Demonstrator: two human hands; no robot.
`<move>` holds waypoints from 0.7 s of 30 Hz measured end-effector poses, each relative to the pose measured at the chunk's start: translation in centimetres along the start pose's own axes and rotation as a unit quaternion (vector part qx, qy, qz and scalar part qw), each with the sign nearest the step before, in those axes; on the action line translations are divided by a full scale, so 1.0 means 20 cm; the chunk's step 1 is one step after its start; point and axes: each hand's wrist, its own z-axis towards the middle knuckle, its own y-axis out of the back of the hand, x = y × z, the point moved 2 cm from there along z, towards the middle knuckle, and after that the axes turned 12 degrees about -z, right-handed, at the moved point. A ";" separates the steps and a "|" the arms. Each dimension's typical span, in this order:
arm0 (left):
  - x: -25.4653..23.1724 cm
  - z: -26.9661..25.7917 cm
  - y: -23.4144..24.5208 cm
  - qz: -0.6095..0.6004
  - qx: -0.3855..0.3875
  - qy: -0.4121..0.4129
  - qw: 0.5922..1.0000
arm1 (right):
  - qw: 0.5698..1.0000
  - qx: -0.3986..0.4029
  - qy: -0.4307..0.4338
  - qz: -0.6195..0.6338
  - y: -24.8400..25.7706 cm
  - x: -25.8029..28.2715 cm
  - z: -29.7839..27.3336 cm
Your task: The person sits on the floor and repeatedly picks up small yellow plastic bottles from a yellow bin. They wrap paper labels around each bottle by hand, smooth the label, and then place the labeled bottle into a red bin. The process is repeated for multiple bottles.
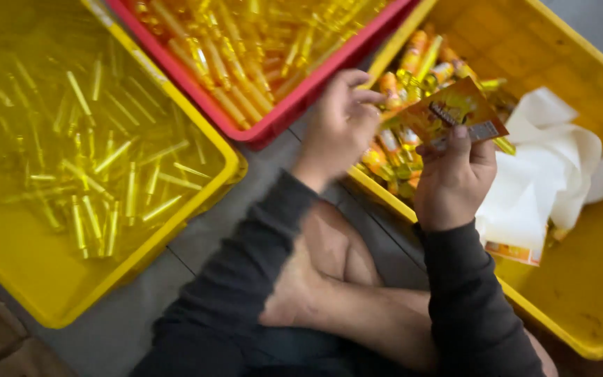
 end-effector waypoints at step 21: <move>0.73 0.78 0.88 0.356 -0.004 0.123 0.926 | 0.965 0.168 -0.179 0.091 -0.68 -0.16 0.21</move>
